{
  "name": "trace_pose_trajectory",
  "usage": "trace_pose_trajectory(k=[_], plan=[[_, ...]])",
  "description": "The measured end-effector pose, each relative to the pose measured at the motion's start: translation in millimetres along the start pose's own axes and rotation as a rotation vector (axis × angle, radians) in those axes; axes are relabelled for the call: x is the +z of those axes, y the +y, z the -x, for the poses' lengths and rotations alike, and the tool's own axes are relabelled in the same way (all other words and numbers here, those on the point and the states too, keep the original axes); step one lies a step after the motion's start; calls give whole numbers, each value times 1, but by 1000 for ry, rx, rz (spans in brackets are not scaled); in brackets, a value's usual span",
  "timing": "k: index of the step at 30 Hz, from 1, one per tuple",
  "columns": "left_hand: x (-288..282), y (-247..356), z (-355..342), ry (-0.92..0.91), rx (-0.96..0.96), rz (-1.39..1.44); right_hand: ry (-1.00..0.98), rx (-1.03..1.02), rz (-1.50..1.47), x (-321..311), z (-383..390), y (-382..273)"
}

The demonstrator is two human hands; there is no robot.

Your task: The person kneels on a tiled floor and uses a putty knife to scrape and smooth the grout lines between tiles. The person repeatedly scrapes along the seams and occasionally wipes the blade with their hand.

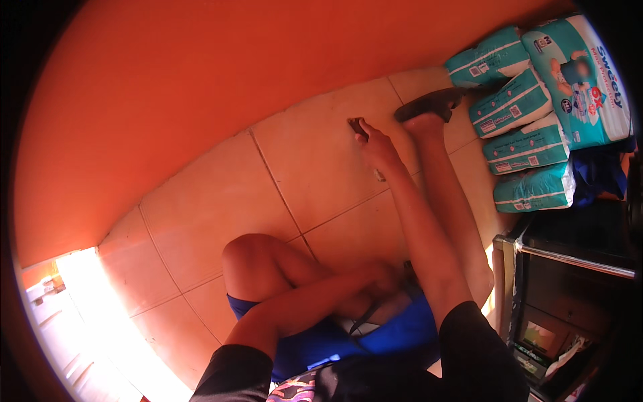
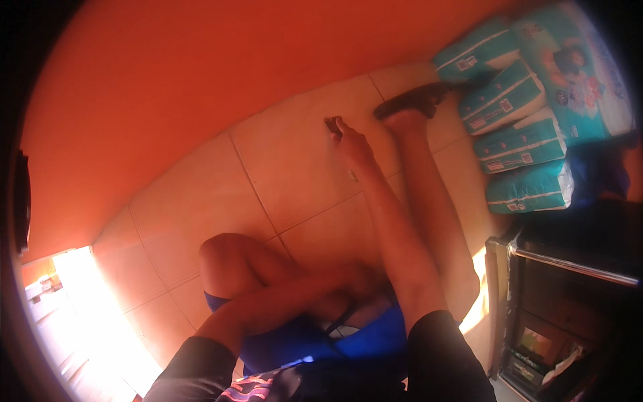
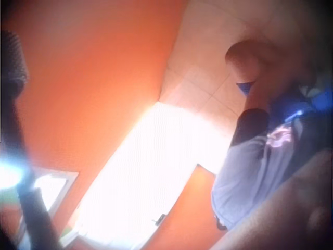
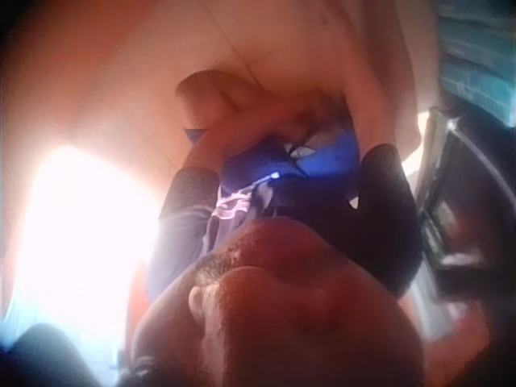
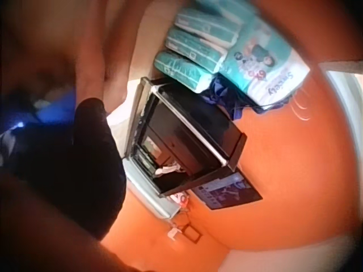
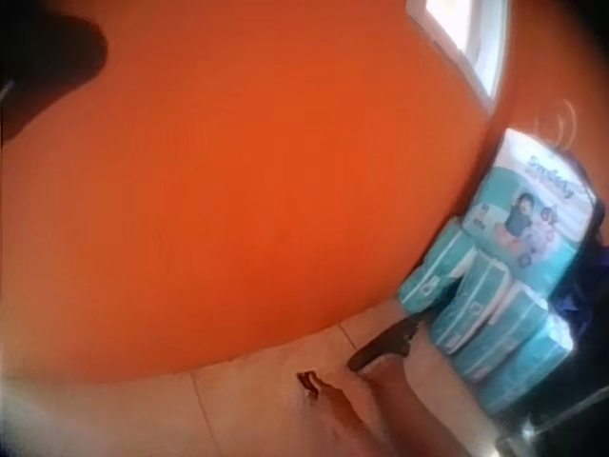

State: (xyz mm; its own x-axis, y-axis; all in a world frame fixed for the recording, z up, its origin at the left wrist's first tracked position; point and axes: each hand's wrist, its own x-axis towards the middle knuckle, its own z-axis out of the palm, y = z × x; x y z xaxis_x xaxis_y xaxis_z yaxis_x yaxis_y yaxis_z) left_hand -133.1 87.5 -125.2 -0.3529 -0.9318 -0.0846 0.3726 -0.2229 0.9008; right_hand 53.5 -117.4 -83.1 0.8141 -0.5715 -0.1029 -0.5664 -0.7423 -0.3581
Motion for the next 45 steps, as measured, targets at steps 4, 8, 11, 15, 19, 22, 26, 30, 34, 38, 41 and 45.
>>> trace_pose_trajectory(k=[4, 8, 11, 15, 19, 22, 26, 30, 34, 38, 41, 45], plan=[[19, -28, 25, 125, 261, 269, -100, 124, -105, -7, -41, -30], [37, -35, 34, 228, 459, 379, -118, 213, -172, -19, -63, -55], [40, -32, 30, 314, 587, 377, -127, 271, -187, -15, -72, -56], [30, -6, 32, 502, 789, 244, -35, 228, -141, -5, -84, -50], [22, 30, 33, 690, 970, 110, -127, 258, -165, -22, -89, -51], [21, 16, 27, 696, 879, 37, -70, 204, -74, -3, -93, -40], [36, -83, -7, 409, 328, -165, -101, 231, -117, -9, -86, -50], [45, -62, -33, 78, -543, -1010, -161, 271, -182, -15, -89, -57], [33, -28, -25, 61, -568, -960, -117, 256, -59, -5, -87, -56], [26, -30, 20, 476, 508, -20, -122, 242, -94, -4, -86, -52], [28, -7, 22, 464, 871, 524, 46, 123, -27, 11, -81, -27], [15, 80, 59, 736, 995, 222, 1, 361, -476, -8, -71, -38]])
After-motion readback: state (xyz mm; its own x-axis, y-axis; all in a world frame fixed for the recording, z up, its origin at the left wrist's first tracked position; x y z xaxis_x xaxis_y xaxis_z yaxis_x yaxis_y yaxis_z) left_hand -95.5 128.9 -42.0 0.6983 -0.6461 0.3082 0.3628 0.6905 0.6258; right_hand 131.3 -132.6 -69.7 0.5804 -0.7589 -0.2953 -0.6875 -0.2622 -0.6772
